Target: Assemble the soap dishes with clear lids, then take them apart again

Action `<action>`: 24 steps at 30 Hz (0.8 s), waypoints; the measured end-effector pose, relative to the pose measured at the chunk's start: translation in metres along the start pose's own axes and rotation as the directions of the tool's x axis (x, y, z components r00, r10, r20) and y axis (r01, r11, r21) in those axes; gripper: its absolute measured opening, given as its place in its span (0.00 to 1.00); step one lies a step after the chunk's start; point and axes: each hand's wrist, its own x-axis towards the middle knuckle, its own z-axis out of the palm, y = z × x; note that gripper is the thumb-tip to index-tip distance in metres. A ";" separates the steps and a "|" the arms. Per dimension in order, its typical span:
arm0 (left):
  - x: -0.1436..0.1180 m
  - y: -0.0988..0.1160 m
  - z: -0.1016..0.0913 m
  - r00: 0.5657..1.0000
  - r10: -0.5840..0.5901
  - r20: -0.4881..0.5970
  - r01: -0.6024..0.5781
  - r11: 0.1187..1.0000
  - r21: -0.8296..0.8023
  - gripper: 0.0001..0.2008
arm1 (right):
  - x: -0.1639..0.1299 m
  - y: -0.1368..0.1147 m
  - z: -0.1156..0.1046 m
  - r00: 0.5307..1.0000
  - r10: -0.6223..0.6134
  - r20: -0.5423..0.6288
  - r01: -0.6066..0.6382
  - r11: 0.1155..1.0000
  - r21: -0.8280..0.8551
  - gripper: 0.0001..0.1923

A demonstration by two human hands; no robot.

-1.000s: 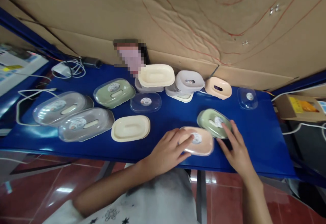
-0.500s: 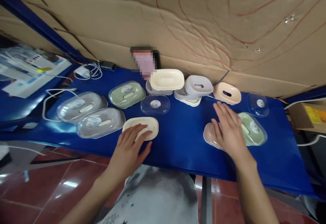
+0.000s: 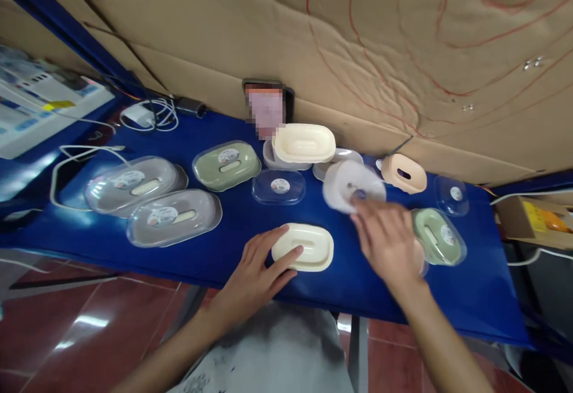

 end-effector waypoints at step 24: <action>-0.003 -0.036 -0.016 0.991 -0.041 0.125 0.058 0.990 -0.129 0.16 | 0.001 0.029 0.030 0.920 0.088 0.383 -0.098 0.995 0.007 0.49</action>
